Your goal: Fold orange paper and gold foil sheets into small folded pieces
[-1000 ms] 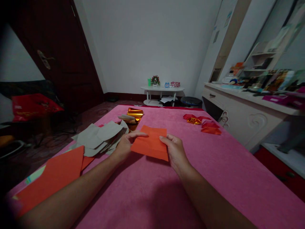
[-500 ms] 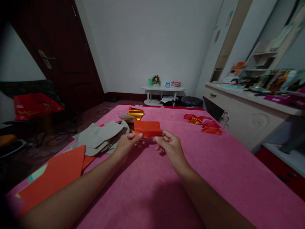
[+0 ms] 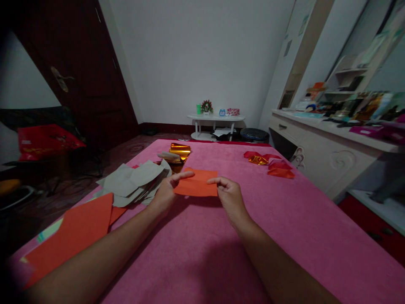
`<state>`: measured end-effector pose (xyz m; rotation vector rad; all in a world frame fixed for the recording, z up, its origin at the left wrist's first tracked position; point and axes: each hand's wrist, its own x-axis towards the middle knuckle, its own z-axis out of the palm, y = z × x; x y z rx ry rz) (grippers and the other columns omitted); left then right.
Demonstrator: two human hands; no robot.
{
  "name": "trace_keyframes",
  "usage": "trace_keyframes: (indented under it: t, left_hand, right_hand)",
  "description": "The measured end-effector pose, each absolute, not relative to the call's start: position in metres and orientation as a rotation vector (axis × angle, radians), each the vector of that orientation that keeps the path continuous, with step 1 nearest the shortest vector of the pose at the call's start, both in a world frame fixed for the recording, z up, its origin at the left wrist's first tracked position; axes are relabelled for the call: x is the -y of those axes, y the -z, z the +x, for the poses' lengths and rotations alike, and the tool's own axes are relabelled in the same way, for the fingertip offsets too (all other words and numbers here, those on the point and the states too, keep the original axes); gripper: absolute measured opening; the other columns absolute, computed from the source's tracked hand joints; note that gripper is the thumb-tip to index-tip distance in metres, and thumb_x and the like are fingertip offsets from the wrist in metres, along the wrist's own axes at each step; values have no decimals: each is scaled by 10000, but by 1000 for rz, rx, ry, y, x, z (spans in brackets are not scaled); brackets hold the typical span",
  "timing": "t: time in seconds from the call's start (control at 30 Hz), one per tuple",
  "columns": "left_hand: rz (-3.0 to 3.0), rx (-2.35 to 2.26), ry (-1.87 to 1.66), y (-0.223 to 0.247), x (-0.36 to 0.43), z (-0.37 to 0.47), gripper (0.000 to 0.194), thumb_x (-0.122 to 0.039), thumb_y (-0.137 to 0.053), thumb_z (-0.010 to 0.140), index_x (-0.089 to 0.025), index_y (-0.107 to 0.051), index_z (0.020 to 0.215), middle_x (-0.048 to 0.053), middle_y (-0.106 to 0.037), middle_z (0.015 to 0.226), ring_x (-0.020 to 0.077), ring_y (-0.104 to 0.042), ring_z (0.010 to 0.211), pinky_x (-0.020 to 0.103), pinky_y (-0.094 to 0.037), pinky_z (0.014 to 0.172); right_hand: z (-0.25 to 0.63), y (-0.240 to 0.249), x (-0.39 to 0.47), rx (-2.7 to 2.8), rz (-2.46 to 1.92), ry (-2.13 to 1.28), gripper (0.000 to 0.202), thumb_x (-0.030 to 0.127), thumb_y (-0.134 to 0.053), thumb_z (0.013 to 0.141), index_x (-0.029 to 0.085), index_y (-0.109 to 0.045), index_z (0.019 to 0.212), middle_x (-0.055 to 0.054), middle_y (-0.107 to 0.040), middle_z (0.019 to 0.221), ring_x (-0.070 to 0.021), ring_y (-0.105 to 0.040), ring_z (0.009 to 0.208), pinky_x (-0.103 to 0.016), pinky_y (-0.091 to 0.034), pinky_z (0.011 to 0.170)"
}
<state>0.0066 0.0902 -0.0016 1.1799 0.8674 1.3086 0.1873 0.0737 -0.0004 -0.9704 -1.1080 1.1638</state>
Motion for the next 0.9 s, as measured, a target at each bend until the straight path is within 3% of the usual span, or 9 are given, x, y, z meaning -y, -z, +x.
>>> trace_keyframes:
  t: [0.23,0.37,0.5,0.7,0.9]
  left_hand:
    - [1591,-781,-1356,2,-94,0,334,-72,-751,558,-191,-761,870,81,-675,975,196,-623,886,282,-471,796]
    - [1668,-871,-1316,-3,-88,0,127,-201,-726,676,-186,-768,795,84,-679,922,208,-618,839,277,-487,706]
    - [1709,-818,-1268,-8,-80,3,170,-306,-663,766,-181,-760,827,76,-681,908,197,-611,800,245,-463,627]
    - [1573,-893,-1342,-8,-80,4,266,-362,-656,775,-146,-686,622,11,-594,581,121,-501,555,225,-389,561]
    - [1404,-912,-1420,2,-88,3,211,-345,-672,760,-144,-729,783,28,-661,697,131,-544,599,236,-416,594]
  right_hand:
    - [194,5,-79,1184,-1054,-1043,143,226,-675,641,203,-735,769,-18,-706,726,-184,-631,664,-299,-491,640]
    - [194,0,-78,1339,-962,-1045,230,222,-749,616,199,-732,844,-38,-698,901,-201,-629,830,-308,-497,751]
    - [192,-3,-75,1430,-881,-1027,226,272,-737,689,197,-728,902,-45,-678,973,-209,-610,923,-316,-478,827]
    - [191,1,-75,1370,-996,-1055,223,380,-659,769,192,-734,863,-36,-715,831,-218,-639,819,-335,-481,781]
    - [190,1,-74,1297,-998,-1021,148,352,-701,740,205,-709,736,-3,-689,754,-186,-612,722,-290,-466,690]
